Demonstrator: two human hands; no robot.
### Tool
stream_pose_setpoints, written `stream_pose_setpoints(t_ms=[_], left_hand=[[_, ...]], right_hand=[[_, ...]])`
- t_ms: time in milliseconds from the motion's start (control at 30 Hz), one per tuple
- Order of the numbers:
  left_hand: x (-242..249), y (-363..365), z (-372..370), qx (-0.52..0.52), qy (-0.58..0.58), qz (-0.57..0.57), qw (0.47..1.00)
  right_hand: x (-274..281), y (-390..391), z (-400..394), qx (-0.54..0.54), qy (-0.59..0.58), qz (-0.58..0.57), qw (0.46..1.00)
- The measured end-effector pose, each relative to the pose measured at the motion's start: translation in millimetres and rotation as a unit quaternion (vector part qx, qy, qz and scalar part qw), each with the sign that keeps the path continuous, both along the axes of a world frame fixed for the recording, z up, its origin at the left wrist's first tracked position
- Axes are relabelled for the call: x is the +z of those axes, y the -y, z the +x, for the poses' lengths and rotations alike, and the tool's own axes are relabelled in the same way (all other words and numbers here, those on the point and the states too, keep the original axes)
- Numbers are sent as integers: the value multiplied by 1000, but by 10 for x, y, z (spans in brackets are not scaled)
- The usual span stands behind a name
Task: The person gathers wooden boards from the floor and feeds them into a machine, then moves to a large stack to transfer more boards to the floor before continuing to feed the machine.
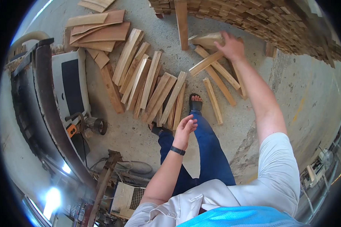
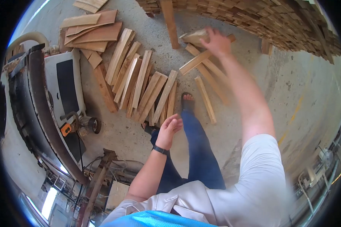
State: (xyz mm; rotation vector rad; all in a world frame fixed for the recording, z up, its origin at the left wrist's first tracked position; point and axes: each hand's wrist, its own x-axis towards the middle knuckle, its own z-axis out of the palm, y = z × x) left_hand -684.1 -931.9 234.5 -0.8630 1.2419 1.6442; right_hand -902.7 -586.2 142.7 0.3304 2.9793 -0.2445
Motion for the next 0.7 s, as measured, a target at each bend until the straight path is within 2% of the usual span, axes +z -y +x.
stream_pose_setpoints(t_ms=[67, 133, 167, 200, 233, 300, 367, 467, 533, 567, 600, 667, 700], left_hand=[[48, -50, -21, -5, 8, 19, 1000], [136, -112, -98, 2, 37, 37, 999], [171, -156, -130, 39, 85, 88, 992], [201, -202, -178, 75, 132, 140, 978], [230, -263, -236, 77, 134, 139, 978], [284, -400, -379, 128, 202, 227, 944], [384, -515, -567, 145, 218, 255, 931], [401, -630, -750, 169, 265, 283, 906], [352, -618, -808, 217, 218, 402, 863], [421, -605, -849, 245, 195, 337, 888], [316, -500, -797, 263, 243, 327, 874], [231, -306, -625, 260, 198, 248, 912], [187, -145, -536, 261, 220, 239, 909]], right_hand=[[104, -42, -33, -1, 3, -34, 999], [266, 57, -32, 7, -33, -5, 999], [370, 153, 47, 11, -30, -9, 999], [560, 288, 192, 36, -72, -3, 997], [767, 414, 348, 60, -114, 6, 992], [1184, 635, 659, 63, -179, -22, 982], [1525, 776, 937, 34, -158, -62, 985], [1840, 1026, 1246, 113, -145, -118, 976], [1935, 1250, 1389, 170, -122, -152, 966], [1911, 1367, 1468, 195, -112, -168, 960], [1920, 1473, 1522, 213, -81, -184, 956], [1855, 1666, 1664, 225, -47, -200, 953], [1754, 1764, 1762, 240, -8, -224, 945]])
